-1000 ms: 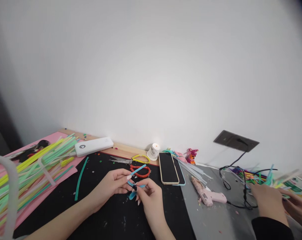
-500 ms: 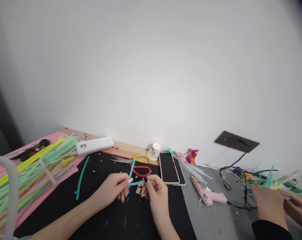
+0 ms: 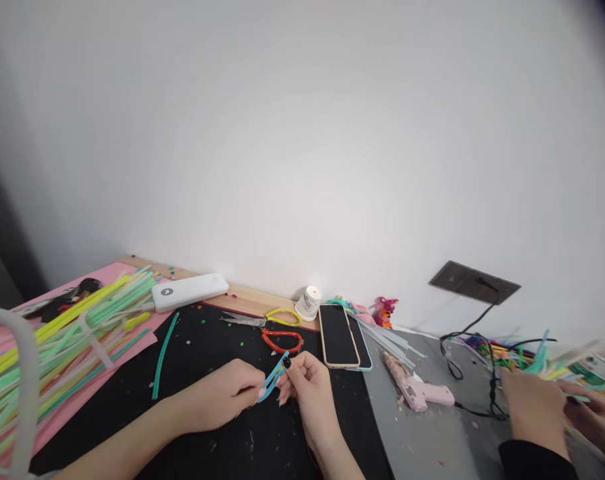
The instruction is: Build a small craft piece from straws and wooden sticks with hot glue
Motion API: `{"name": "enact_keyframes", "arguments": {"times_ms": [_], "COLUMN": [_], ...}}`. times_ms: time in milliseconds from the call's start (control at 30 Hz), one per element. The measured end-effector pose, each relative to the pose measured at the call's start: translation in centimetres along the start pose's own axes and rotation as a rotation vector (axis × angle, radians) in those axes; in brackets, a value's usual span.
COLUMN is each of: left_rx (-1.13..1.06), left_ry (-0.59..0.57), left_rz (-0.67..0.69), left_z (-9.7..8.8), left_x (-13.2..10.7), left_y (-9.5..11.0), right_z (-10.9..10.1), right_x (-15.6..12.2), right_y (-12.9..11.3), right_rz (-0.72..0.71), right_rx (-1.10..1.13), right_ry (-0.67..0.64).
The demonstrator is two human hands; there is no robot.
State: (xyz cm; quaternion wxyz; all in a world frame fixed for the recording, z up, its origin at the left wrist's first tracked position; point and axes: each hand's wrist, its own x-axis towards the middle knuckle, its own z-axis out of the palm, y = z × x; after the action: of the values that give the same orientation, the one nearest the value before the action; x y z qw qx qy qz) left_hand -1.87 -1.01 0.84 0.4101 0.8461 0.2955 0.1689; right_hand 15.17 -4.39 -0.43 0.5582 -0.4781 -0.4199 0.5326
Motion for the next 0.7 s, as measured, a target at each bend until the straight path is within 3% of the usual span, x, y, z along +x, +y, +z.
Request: {"name": "enact_keyframes", "arguments": {"times_ms": [300,467,700], "left_rx": [0.063,0.049,0.060], "left_ry": [0.012,0.052,0.083], "left_rz": [0.124,0.102,0.031], "left_z": [0.5,0.7,0.1], "left_x": [-0.2,-0.3,-0.5], "left_y": [-0.6,-1.0,-0.1], "right_z": [-0.6,-0.7,-0.9], "right_x": [0.4,0.3,0.4], "right_y": [0.1,-0.1,0.0], "right_rz": [0.071,0.034,-0.014], "right_rx": [-0.025,-0.164,-0.099], "right_ry": [-0.097,-0.107,-0.065]}}
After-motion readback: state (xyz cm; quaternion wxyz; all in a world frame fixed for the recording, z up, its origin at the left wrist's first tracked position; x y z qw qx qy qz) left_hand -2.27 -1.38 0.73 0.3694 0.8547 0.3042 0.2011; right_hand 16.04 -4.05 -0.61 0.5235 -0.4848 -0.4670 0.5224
